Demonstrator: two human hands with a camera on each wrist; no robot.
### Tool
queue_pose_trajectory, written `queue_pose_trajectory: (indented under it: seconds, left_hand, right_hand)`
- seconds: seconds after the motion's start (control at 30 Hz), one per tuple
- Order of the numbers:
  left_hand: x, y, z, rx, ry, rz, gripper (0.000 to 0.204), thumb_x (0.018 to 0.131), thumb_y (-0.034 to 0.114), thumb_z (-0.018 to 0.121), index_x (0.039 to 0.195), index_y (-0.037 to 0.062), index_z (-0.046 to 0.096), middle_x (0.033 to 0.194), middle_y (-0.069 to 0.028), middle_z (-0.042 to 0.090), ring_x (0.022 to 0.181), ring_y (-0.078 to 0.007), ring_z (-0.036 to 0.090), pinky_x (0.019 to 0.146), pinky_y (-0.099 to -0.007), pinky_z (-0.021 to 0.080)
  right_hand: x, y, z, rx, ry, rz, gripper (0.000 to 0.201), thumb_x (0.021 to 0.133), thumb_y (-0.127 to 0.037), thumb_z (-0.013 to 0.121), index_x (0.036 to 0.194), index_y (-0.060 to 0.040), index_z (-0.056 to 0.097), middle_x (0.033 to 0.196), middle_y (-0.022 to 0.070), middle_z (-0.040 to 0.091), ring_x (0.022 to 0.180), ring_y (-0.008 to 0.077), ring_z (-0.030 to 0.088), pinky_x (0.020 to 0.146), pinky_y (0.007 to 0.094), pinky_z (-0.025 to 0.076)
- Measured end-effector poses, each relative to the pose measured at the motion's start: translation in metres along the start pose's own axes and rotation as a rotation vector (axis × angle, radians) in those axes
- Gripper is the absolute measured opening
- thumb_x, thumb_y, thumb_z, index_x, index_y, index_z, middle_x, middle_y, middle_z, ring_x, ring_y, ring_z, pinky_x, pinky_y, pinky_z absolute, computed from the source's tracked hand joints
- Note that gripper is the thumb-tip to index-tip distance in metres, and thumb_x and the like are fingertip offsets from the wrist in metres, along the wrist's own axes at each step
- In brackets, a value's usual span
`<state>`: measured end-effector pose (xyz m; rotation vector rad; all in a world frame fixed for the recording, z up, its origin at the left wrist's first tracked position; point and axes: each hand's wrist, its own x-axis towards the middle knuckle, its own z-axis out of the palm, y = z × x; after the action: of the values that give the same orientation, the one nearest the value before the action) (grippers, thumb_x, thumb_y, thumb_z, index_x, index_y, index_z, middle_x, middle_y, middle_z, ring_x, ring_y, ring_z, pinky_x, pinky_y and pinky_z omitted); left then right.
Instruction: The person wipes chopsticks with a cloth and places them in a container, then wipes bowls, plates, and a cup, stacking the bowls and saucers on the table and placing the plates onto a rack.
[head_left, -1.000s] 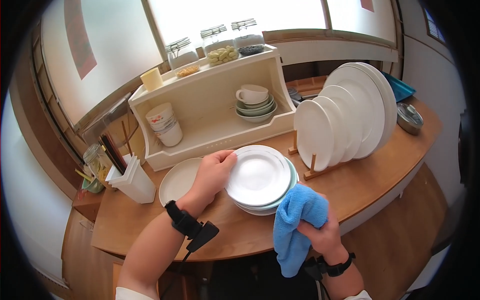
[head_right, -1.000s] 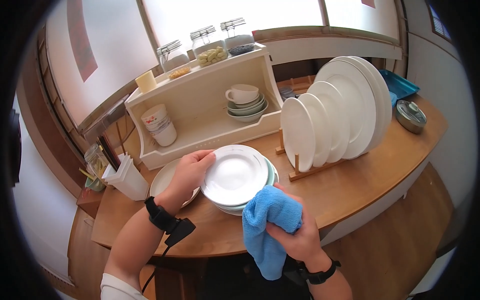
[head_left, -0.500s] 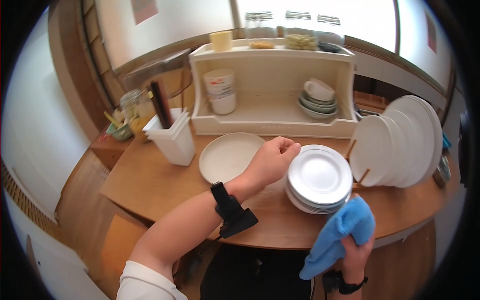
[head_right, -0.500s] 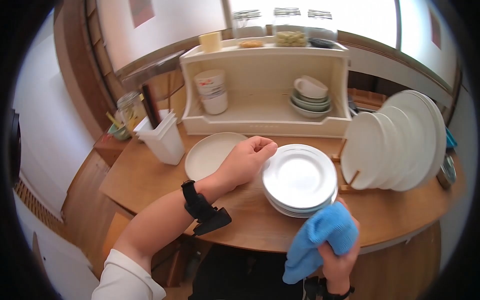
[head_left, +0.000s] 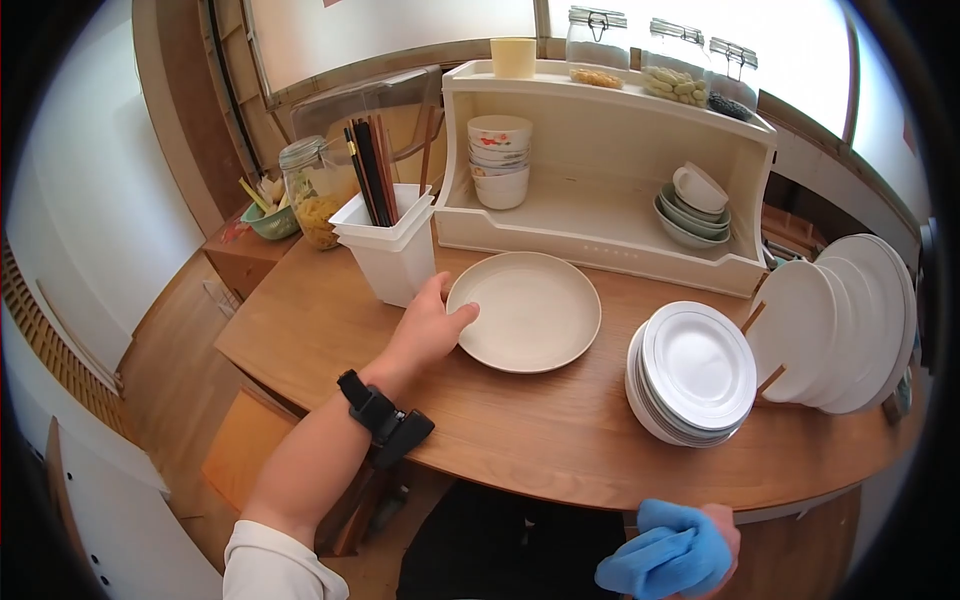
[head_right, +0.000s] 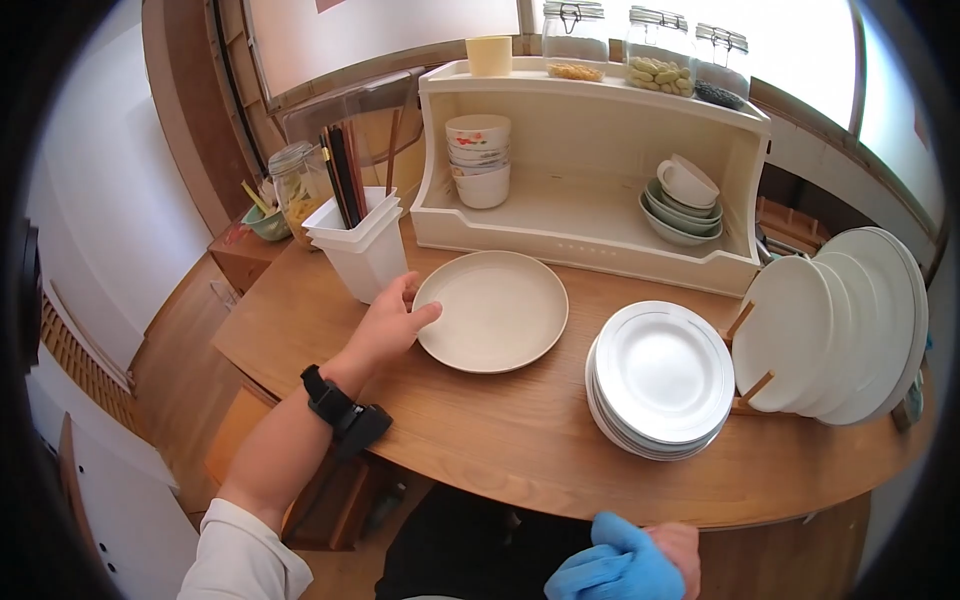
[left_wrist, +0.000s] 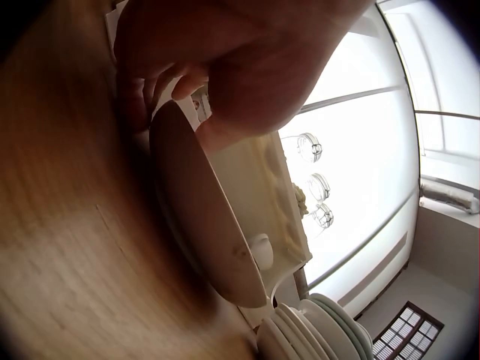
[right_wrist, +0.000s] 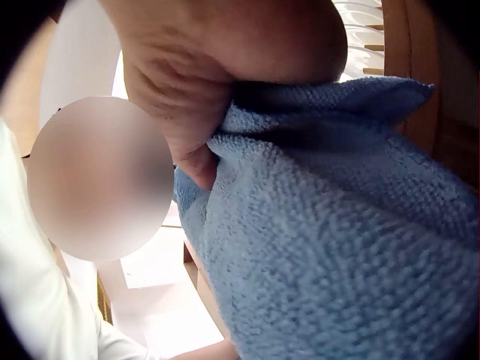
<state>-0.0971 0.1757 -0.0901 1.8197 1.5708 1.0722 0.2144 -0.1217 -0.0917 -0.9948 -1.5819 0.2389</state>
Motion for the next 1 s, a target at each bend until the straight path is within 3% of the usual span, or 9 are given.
queue_pose_trajectory:
  seconds: [0.1, 0.17, 0.27, 0.4, 0.57, 0.67, 0.83, 0.97, 1.0]
  left_hand:
    - [0.004, 0.005, -0.002, -0.073, -0.089, -0.037, 0.067, 0.084, 0.018, 0.063, 0.137, -0.0107, 0.035, 0.116, -0.0245, 0.059, 0.108, -0.0322, 0.058, 0.096, -0.0369, 0.045]
    - [-0.005, 0.029, -0.014, -0.182, -0.263, -0.257, 0.056, 0.082, 0.012, 0.059, 0.131, -0.0091, 0.044, 0.100, -0.0155, 0.065, 0.093, -0.0214, 0.063, 0.086, -0.0306, 0.050]
    - [-0.017, 0.030, -0.022, -0.429, -0.335, -0.291, 0.041, 0.083, 0.009, 0.053, 0.121, -0.0067, 0.054, 0.092, -0.0085, 0.065, 0.085, -0.0127, 0.062, 0.078, -0.0264, 0.050]
    - [-0.054, 0.030, -0.038, -0.671, -0.177, -0.340, 0.032, 0.083, 0.006, 0.045, 0.109, -0.0049, 0.059, 0.092, -0.0073, 0.063, 0.087, -0.0142, 0.061, 0.078, -0.0274, 0.050]
    - [-0.117, 0.045, -0.043, -0.934, -0.071, -0.218, 0.039, 0.085, 0.005, 0.043, 0.122, -0.0037, 0.050, 0.107, -0.0106, 0.060, 0.096, -0.0163, 0.058, 0.086, -0.0275, 0.047]
    - [-0.148, 0.049, -0.040, -0.976, -0.180, -0.225, 0.042, 0.089, 0.008, 0.043, 0.129, -0.0032, 0.042, 0.114, -0.0102, 0.057, 0.102, -0.0166, 0.056, 0.091, -0.0288, 0.045]
    - [-0.196, 0.079, -0.040, -0.904, -0.343, -0.218, 0.043, 0.095, 0.012, 0.046, 0.135, -0.0021, 0.037, 0.124, -0.0095, 0.052, 0.113, -0.0132, 0.049, 0.098, -0.0282, 0.039]
    - [-0.216, 0.078, -0.040, -0.787, -0.236, 0.034, 0.043, 0.100, 0.021, 0.045, 0.136, -0.0019, 0.037, 0.128, -0.0101, 0.050, 0.116, -0.0138, 0.048, 0.100, -0.0294, 0.037]
    - [-0.220, 0.082, -0.040, -0.726, -0.248, 0.070, 0.042, 0.100, 0.020, 0.045, 0.136, -0.0017, 0.038, 0.128, -0.0108, 0.050, 0.116, -0.0139, 0.048, 0.100, -0.0289, 0.037]
  right_hand:
    - [-0.004, -0.009, 0.005, -0.012, -0.069, 0.037, 0.052, 0.074, -0.010, 0.074, 0.121, -0.0017, 0.052, 0.100, 0.0195, 0.063, 0.092, 0.0343, 0.060, 0.083, 0.0443, 0.048]
    - [-0.010, -0.009, 0.004, 0.004, -0.087, 0.056, 0.053, 0.072, -0.004, 0.074, 0.120, -0.0012, 0.052, 0.103, 0.0203, 0.062, 0.093, 0.0347, 0.060, 0.085, 0.0452, 0.048]
    - [-0.013, -0.006, 0.003, 0.051, -0.110, 0.125, 0.053, 0.072, -0.005, 0.075, 0.120, -0.0013, 0.051, 0.105, 0.0203, 0.061, 0.095, 0.0349, 0.060, 0.086, 0.0457, 0.048]
    - [-0.012, -0.012, 0.008, 0.119, -0.124, 0.144, 0.060, 0.074, -0.003, 0.074, 0.124, -0.0020, 0.043, 0.107, 0.0198, 0.060, 0.098, 0.0347, 0.061, 0.086, 0.0452, 0.049]
    - [0.001, -0.021, 0.026, 0.233, -0.006, 0.092, 0.060, 0.077, -0.004, 0.073, 0.125, -0.0073, 0.036, 0.110, 0.0207, 0.058, 0.098, 0.0348, 0.060, 0.084, 0.0451, 0.051]
    - [0.035, -0.040, 0.032, 0.142, -0.153, -0.157, 0.054, 0.077, -0.011, 0.074, 0.121, -0.0104, 0.044, 0.110, 0.0224, 0.057, 0.099, 0.0345, 0.058, 0.086, 0.0457, 0.049]
    - [0.059, -0.058, 0.059, -0.146, -0.166, -0.207, 0.052, 0.066, -0.002, 0.072, 0.116, -0.0153, 0.061, 0.112, 0.0188, 0.057, 0.099, 0.0385, 0.055, 0.085, 0.0470, 0.046]
    - [0.060, -0.053, 0.077, -0.183, -0.210, -0.297, 0.059, 0.061, 0.007, 0.066, 0.115, -0.0147, 0.061, 0.115, 0.0180, 0.054, 0.099, 0.0387, 0.056, 0.083, 0.0457, 0.047]
    - [0.062, -0.050, 0.081, -0.226, -0.198, -0.400, 0.055, 0.062, -0.003, 0.073, 0.114, -0.0142, 0.059, 0.116, 0.0166, 0.054, 0.098, 0.0349, 0.056, 0.083, 0.0440, 0.047]
